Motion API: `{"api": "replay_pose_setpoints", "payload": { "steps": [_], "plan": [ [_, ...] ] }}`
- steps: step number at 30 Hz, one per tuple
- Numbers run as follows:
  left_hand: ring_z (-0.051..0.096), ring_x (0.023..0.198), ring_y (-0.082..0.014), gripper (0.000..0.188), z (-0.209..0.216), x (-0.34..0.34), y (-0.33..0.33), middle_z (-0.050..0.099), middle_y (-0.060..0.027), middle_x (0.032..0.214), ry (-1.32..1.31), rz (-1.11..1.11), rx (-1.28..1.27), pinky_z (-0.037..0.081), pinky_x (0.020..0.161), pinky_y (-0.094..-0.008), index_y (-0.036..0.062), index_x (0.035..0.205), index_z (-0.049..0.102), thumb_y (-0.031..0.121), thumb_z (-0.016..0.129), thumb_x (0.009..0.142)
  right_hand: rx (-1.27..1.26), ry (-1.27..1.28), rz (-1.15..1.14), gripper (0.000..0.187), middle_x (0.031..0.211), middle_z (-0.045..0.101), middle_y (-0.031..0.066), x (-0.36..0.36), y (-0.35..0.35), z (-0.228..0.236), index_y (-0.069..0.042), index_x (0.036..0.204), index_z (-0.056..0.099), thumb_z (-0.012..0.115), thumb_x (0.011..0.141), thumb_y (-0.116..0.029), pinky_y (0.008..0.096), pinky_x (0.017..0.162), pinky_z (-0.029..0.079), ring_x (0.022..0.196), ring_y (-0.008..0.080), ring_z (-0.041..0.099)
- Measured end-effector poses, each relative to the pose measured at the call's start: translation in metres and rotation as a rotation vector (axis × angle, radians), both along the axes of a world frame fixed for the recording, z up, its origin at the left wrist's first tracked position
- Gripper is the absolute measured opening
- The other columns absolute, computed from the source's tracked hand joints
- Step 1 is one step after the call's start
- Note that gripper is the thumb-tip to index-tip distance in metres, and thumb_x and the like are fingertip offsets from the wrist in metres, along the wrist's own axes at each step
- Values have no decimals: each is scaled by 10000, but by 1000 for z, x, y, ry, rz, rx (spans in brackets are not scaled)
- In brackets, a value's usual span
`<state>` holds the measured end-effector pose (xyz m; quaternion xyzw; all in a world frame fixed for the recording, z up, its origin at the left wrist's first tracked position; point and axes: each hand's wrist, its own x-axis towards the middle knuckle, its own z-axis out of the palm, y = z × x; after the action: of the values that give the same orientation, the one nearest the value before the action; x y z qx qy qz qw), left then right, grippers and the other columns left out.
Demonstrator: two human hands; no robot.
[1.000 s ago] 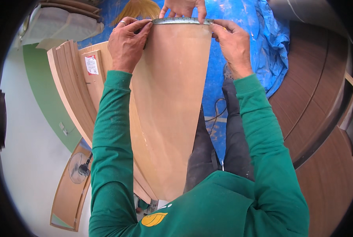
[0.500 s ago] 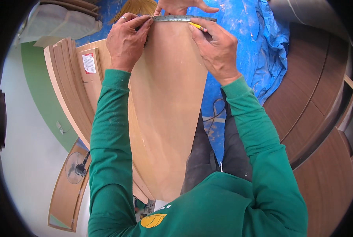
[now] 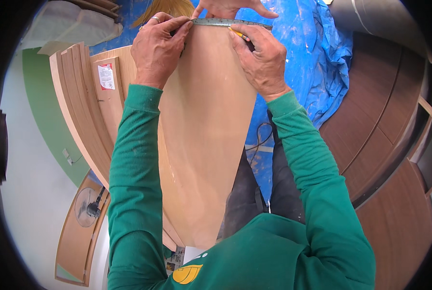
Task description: The person measures and marks curved wooden panels using a tape measure and pencil. They then use a power drill to fasten the panels together, assembling a curved wooden structure on a blue tarp-covered floor.
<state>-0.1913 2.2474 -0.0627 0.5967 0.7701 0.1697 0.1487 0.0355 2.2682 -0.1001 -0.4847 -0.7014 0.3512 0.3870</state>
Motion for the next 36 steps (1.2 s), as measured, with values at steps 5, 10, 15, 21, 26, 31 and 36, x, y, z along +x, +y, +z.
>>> {"api": "replay_pose_setpoints", "payload": {
  "steps": [5, 10, 15, 21, 26, 31, 36],
  "plan": [
    [743, 902, -242, 247, -1, 0, 0, 749, 36, 1037, -17, 14, -10, 586, 794, -394, 230, 1094, 883, 434, 773, 1007, 7, -25, -6, 175, 1046, 803, 101, -2, 0, -2, -78, 1129, 809, 826, 956, -95, 340, 778, 618, 859, 232, 753],
    [745, 905, -244, 250, 1, -1, 0, 753, 40, 1046, 31, -4, -3, 589, 799, -397, 234, 1092, 884, 441, 772, 1005, -4, -37, -8, 171, 1052, 804, 96, -3, 1, 4, -76, 1123, 810, 824, 953, -88, 340, 773, 619, 859, 224, 753],
    [745, 909, -243, 252, -1, -2, -1, 757, 42, 1052, 25, -2, 9, 593, 803, -397, 233, 1093, 886, 441, 775, 1004, 14, -43, -1, 160, 1030, 802, 92, -3, 2, 1, -69, 1114, 810, 821, 956, -92, 338, 763, 615, 850, 215, 751],
    [742, 892, -244, 252, 0, -2, -1, 753, 28, 1034, -1, -8, 16, 591, 797, -387, 208, 1090, 884, 421, 783, 1002, 1, -37, 5, 149, 1004, 796, 92, -4, 4, 3, -60, 1104, 809, 816, 958, -93, 327, 756, 604, 816, 213, 741],
    [724, 850, -258, 235, 6, -2, 3, 745, 0, 1003, -112, -40, 31, 570, 758, -388, 154, 1093, 871, 354, 800, 994, -200, 119, -85, 125, 1023, 809, 57, 2, -2, 6, -51, 1120, 804, 774, 1009, -100, 298, 765, 596, 825, 153, 731],
    [710, 853, -238, 167, 0, -29, 2, 724, -46, 973, -317, -238, 27, 559, 762, -367, 60, 1108, 840, 165, 809, 982, -420, 393, -284, 174, 1060, 809, 40, 46, -10, 23, -43, 1196, 802, 736, 1057, -123, 271, 798, 588, 880, 96, 713],
    [700, 864, -221, 178, 11, -38, 11, 708, -62, 985, -292, -386, -48, 566, 786, -343, 40, 1132, 834, 121, 813, 975, -337, 75, -167, 262, 1060, 819, 68, 79, 0, 3, -29, 1271, 792, 754, 1041, -149, 281, 845, 593, 913, 126, 735]
  ]
}}
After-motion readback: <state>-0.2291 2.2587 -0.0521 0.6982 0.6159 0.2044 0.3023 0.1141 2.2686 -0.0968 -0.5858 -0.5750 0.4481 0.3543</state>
